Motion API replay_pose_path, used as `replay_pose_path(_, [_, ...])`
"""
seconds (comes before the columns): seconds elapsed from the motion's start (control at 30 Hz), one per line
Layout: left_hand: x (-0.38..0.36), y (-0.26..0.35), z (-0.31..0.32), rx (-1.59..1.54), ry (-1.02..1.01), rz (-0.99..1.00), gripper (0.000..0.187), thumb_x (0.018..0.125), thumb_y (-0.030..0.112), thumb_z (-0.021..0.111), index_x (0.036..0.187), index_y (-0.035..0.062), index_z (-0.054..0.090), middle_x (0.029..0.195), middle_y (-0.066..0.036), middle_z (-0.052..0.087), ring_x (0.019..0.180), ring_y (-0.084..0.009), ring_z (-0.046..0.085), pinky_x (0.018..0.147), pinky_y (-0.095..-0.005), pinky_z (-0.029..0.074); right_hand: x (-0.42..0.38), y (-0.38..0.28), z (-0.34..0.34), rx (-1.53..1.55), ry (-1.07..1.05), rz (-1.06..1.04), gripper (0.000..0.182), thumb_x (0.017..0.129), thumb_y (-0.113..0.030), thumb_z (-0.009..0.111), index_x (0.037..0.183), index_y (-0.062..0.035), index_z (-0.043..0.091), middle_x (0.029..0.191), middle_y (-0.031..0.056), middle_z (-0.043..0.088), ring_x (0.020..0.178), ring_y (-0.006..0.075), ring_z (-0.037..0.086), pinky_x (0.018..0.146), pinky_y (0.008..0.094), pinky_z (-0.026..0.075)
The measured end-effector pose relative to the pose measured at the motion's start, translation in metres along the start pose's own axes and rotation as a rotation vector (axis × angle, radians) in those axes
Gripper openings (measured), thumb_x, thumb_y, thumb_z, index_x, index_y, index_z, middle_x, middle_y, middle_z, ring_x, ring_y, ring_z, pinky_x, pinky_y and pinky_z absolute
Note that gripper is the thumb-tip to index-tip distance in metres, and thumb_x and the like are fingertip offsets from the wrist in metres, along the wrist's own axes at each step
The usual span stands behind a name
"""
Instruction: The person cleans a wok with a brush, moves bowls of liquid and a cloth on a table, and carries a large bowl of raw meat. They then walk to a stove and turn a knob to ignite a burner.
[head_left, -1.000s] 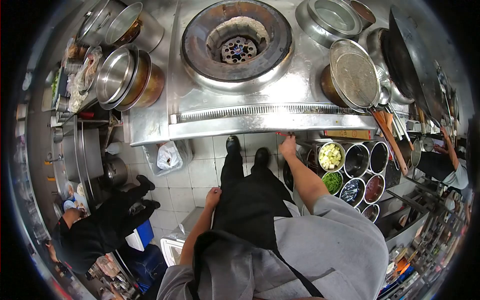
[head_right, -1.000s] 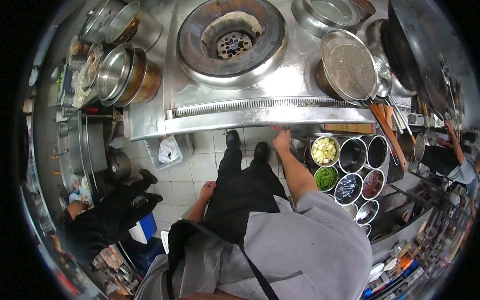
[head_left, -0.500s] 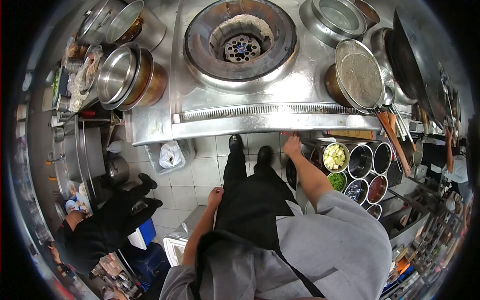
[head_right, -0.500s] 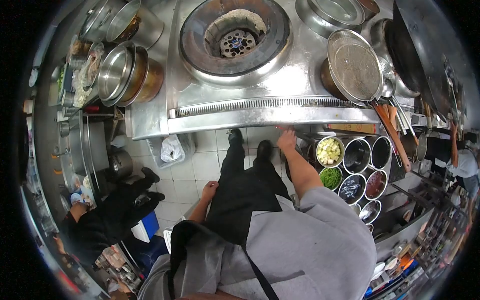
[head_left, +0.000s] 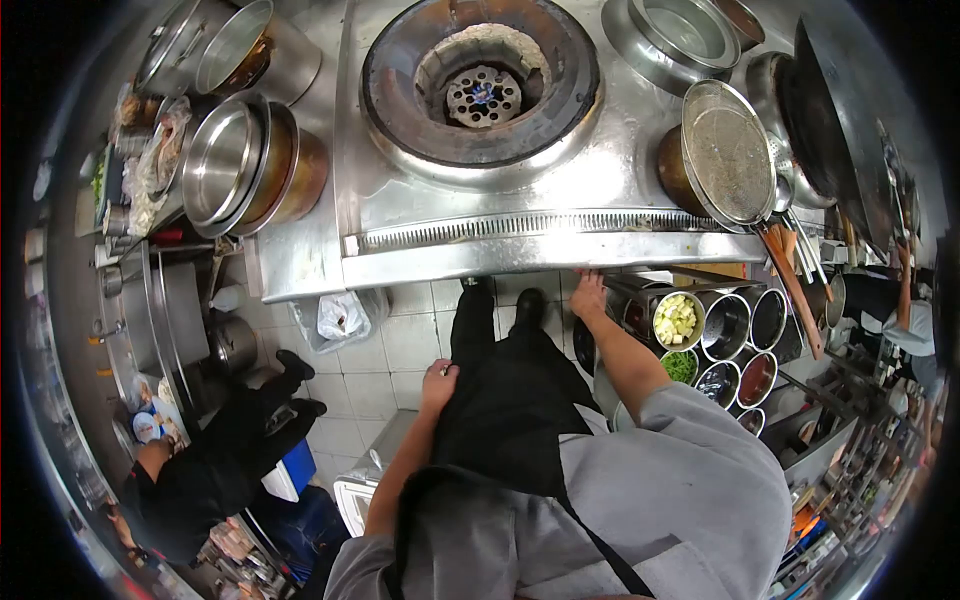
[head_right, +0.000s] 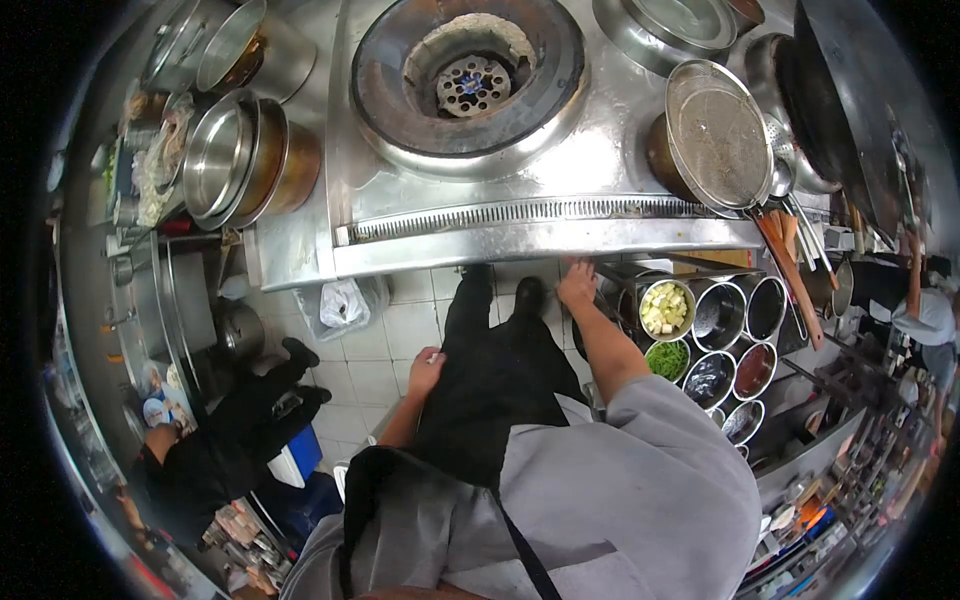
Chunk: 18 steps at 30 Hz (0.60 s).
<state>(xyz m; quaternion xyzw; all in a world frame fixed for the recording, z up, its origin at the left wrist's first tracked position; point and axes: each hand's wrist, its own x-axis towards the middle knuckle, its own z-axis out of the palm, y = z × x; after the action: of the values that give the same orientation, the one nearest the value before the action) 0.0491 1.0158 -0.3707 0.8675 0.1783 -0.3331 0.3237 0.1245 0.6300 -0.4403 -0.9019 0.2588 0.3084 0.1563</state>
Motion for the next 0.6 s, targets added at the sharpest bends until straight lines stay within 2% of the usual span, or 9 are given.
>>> replay_pose_path(0.07, [0.005, 0.044, 0.002, 0.26, -0.02, 0.468, 0.036, 0.082, 0.032, 0.061, 0.11, 0.0096, 0.063, 0.12, -0.016, 0.059, 0.113, -0.0315, 0.054, 0.098, -0.0412, 0.041, 0.001, -0.003, -0.009, -0.023, -0.053, 0.043, 0.075, 0.08, -0.02, 0.057, 0.143, 0.0018, 0.023, 0.151, 0.0201, 0.017, 0.139, 0.0347, 0.021, 0.11, 0.0465, 0.027])
replay_pose_path(0.1, [0.01, 0.061, 0.009, 0.324, -0.179, 0.535, 0.035, 0.082, 0.033, 0.061, 0.11, 0.0109, 0.063, 0.125, -0.013, 0.057, 0.118, -0.0289, 0.051, 0.1, -0.0421, 0.039, 0.004, -0.006, -0.011, -0.049, -0.108, 0.069, 0.074, 0.08, -0.021, 0.057, 0.143, 0.0018, 0.025, 0.151, 0.0203, 0.017, 0.139, 0.0353, 0.019, 0.11, 0.047, 0.026])
replay_pose_path(0.13, [0.022, 0.073, 0.018, 0.428, -0.393, 0.699, 0.031, 0.085, 0.033, 0.059, 0.108, 0.0109, 0.062, 0.111, -0.011, 0.063, 0.108, -0.03, 0.057, 0.092, -0.0397, 0.045, 0.007, -0.005, -0.01, -0.048, -0.115, 0.085, 0.074, 0.08, -0.021, 0.057, 0.143, 0.0018, 0.025, 0.151, 0.0203, 0.017, 0.139, 0.0353, 0.019, 0.11, 0.047, 0.026])
replay_pose_path(0.2, [0.033, 0.079, 0.052, 0.598, -0.832, 0.615, 0.028, 0.087, 0.032, 0.055, 0.103, 0.0108, 0.063, 0.108, -0.01, 0.064, 0.104, -0.0292, 0.059, 0.089, -0.0405, 0.047, 0.015, -0.004, -0.006, -0.146, -0.238, 0.056, 0.076, 0.082, -0.037, 0.059, 0.142, 0.001, 0.03, 0.151, 0.0205, 0.021, 0.14, 0.0371, 0.018, 0.11, 0.048, 0.025])
replay_pose_path(0.23, [0.037, 0.065, 0.07, 0.668, -0.946, 0.672, 0.028, 0.087, 0.03, 0.055, 0.105, 0.0095, 0.063, 0.105, -0.013, 0.065, 0.099, -0.0308, 0.061, 0.087, -0.0405, 0.048, 0.013, -0.008, -0.006, -0.145, -0.25, 0.066, 0.076, 0.082, -0.037, 0.059, 0.142, 0.001, 0.03, 0.151, 0.0205, 0.021, 0.14, 0.0371, 0.018, 0.11, 0.048, 0.025])
replay_pose_path(0.3, [0.049, 0.037, 0.066, 0.218, -1.034, 0.943, 0.03, 0.085, 0.026, 0.058, 0.108, 0.0075, 0.062, 0.106, -0.015, 0.065, 0.097, -0.0303, 0.063, 0.087, -0.0395, 0.048, 0.0, -0.018, -0.016, -0.126, -0.205, 0.071, 0.067, 0.086, -0.032, 0.054, 0.14, 0.0009, 0.033, 0.15, 0.0197, 0.025, 0.14, 0.0357, 0.019, 0.11, 0.0487, 0.024])
replay_pose_path(0.4, [0.081, 0.001, 0.078, 0.145, -1.159, 0.862, 0.03, 0.085, 0.029, 0.059, 0.109, 0.0117, 0.063, 0.111, -0.013, 0.064, 0.106, -0.0303, 0.059, 0.091, -0.0403, 0.045, 0.013, -0.014, 0.003, -0.113, -0.236, 0.152, 0.065, 0.084, -0.027, 0.052, 0.139, 0.0019, 0.034, 0.149, 0.0171, 0.028, 0.14, 0.0326, 0.019, 0.109, 0.0472, 0.026])
replay_pose_path(0.5, [0.087, 0.009, 0.054, 0.13, -1.234, 0.754, 0.03, 0.085, 0.027, 0.059, 0.109, 0.0112, 0.064, 0.111, -0.014, 0.064, 0.105, -0.03, 0.06, 0.091, -0.0395, 0.045, 0.015, -0.013, 0.014, -0.099, -0.187, 0.211, 0.063, 0.086, -0.027, 0.049, 0.141, 0.0001, 0.033, 0.149, 0.0143, 0.031, 0.14, 0.0307, 0.021, 0.109, 0.0454, 0.026])
replay_pose_path(0.6, [0.083, 0.029, 0.02, 0.118, -1.256, 0.685, 0.03, 0.085, 0.026, 0.059, 0.11, 0.0106, 0.064, 0.111, -0.014, 0.064, 0.104, -0.0297, 0.061, 0.09, -0.0387, 0.046, 0.011, -0.022, 0.01, -0.149, -0.221, 0.239, 0.062, 0.086, -0.026, 0.048, 0.141, -0.001, 0.034, 0.148, 0.0151, 0.032, 0.139, 0.0292, 0.023, 0.109, 0.0441, 0.025])
